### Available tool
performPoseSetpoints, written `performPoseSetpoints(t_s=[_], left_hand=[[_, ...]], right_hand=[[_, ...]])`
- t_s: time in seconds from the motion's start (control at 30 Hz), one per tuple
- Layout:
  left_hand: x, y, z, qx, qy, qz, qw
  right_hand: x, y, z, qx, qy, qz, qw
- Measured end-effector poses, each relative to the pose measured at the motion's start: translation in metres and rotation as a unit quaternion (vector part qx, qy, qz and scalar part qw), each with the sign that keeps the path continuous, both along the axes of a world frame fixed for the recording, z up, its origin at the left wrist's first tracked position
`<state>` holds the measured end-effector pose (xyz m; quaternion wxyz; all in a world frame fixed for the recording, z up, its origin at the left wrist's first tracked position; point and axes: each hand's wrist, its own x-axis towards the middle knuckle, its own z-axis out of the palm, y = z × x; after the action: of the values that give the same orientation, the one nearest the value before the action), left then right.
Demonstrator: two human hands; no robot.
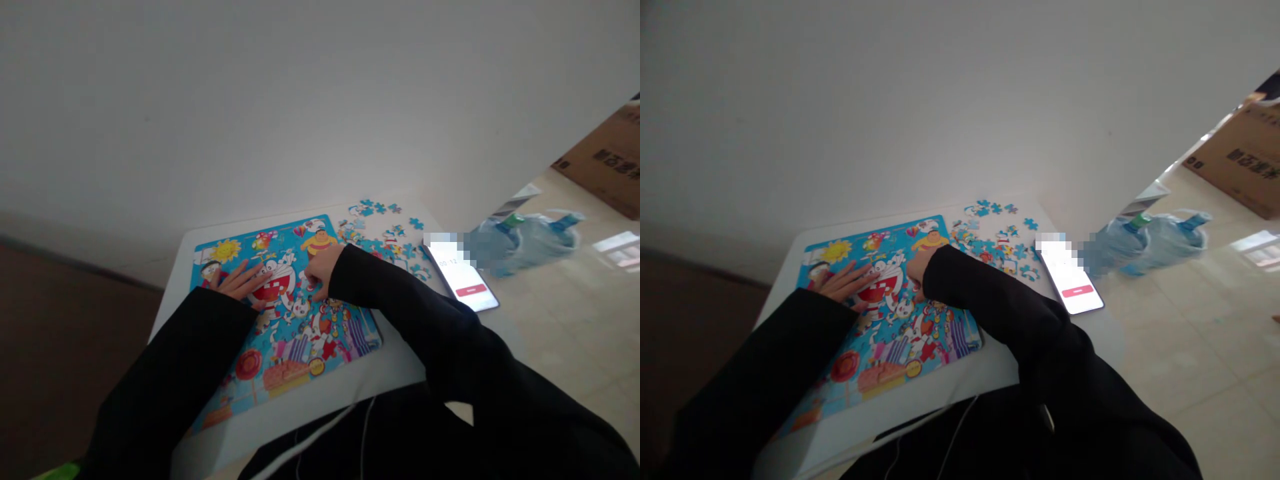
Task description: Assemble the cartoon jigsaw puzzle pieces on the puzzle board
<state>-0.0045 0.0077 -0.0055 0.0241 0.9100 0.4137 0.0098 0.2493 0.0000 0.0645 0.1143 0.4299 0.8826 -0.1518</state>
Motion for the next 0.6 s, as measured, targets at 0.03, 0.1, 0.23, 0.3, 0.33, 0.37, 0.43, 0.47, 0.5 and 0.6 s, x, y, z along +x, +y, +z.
performPoseSetpoints(t_s=[0.03,0.1,0.23,0.3,0.33,0.37,0.43,0.47,0.5,0.6], left_hand=[[-0.001,0.001,-0.001,0.0,0.004,-0.001,1.0],[-0.001,0.002,-0.002,0.001,0.007,0.0,1.0],[-0.001,0.001,-0.001,0.003,-0.003,0.0,1.0],[-0.001,0.0,0.0,0.007,-0.006,-0.004,1.0],[-0.002,0.0,0.001,0.009,-0.006,-0.007,1.0],[-0.002,0.0,0.001,0.009,-0.004,-0.008,1.0],[-0.002,0.001,0.001,0.006,0.002,-0.008,1.0],[-0.002,0.001,0.001,0.004,0.005,-0.008,1.0],[-0.003,0.001,0.001,0.003,0.007,-0.007,1.0],[-0.003,0.002,0.001,0.002,0.009,-0.006,1.0]], right_hand=[[0.004,-0.003,-0.004,-0.011,-0.005,0.007,1.0],[0.015,-0.007,-0.007,-0.022,0.003,0.007,1.0],[0.048,-0.006,0.002,-0.01,0.021,-0.051,0.998],[0.072,0.002,0.008,0.011,0.017,-0.11,0.994],[0.085,0.008,0.011,0.026,0.021,-0.139,0.99],[0.099,0.014,0.012,0.034,0.021,-0.164,0.986],[0.127,0.027,0.015,0.063,0.009,-0.223,0.973],[0.141,0.032,0.015,0.081,-0.007,-0.254,0.964],[0.153,0.036,0.016,0.096,-0.019,-0.278,0.956],[0.182,0.042,0.02,0.121,-0.038,-0.323,0.938]])
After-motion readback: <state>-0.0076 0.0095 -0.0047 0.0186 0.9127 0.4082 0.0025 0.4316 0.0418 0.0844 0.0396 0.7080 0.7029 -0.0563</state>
